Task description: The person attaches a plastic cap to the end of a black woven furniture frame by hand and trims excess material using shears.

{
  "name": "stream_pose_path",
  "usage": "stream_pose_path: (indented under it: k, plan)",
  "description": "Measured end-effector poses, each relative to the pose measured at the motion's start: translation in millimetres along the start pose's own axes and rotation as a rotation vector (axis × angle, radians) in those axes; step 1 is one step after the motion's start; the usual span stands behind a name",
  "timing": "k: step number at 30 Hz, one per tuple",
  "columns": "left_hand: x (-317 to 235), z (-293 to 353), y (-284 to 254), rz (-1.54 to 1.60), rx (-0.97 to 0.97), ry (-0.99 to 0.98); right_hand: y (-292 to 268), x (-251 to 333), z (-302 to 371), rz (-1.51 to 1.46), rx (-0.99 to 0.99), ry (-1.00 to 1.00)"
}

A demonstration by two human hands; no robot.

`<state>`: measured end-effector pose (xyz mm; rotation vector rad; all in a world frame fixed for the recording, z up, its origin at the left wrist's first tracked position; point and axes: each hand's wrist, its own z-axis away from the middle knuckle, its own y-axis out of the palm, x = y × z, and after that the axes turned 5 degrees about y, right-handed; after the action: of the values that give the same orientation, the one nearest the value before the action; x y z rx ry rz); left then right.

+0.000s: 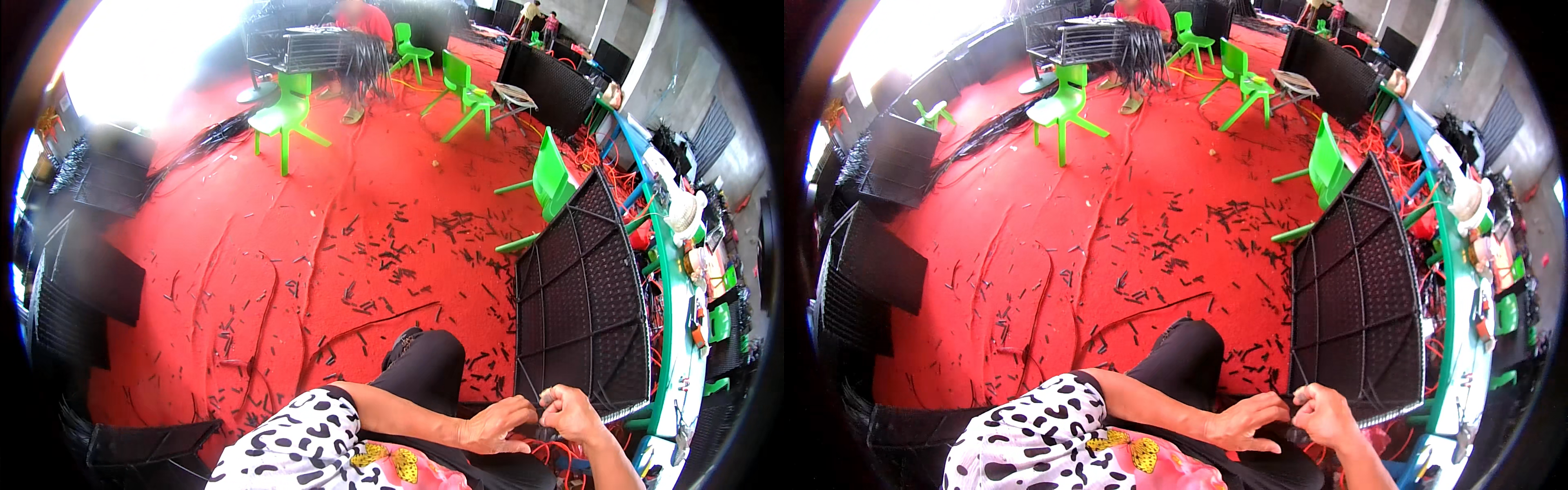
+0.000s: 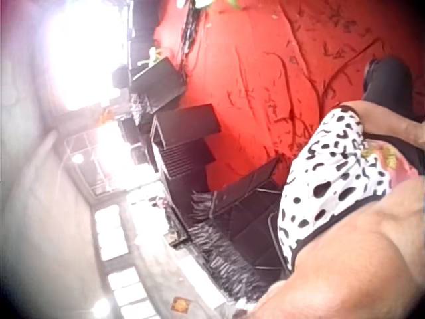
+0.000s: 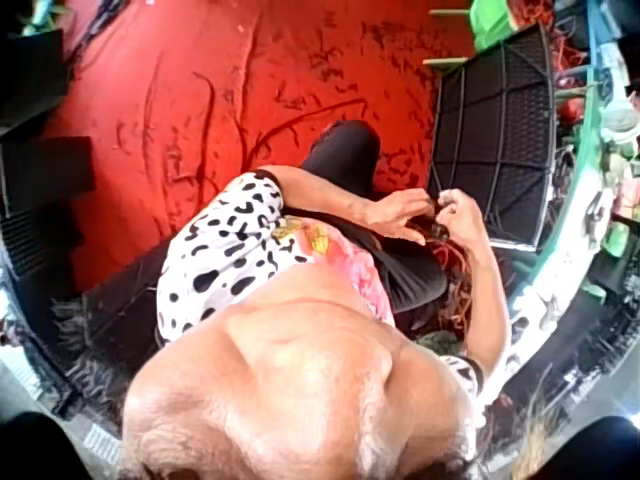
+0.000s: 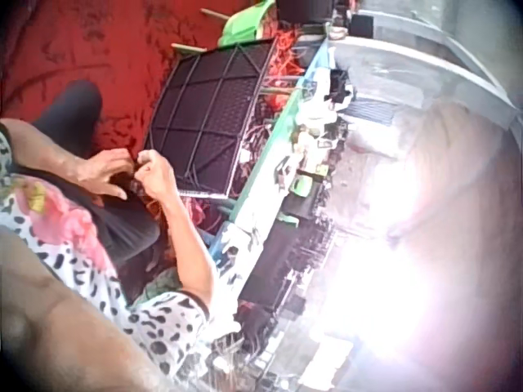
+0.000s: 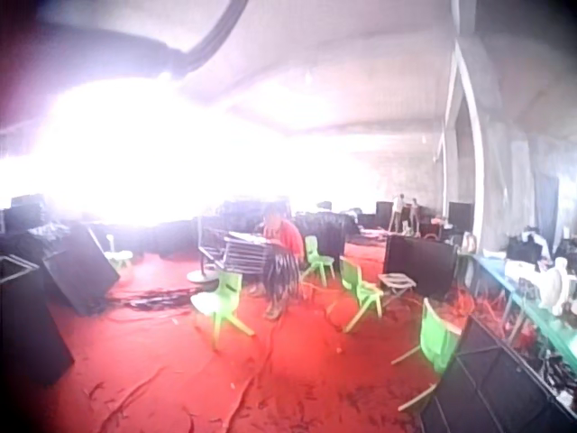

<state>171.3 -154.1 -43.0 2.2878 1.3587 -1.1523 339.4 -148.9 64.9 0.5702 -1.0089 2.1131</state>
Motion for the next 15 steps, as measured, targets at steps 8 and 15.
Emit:
stream_pose_path:
  k: [8,15]
  plan:
    - [-0.9,-3.7,16.9,0.021,-0.141,0.043,-5.7,-1.8,-7.4,0.045,-0.023,0.010]
    - [-0.8,-0.1,18.1,0.075,-0.207,0.020,-4.2,1.0,-6.8,0.021,-0.023,0.023]
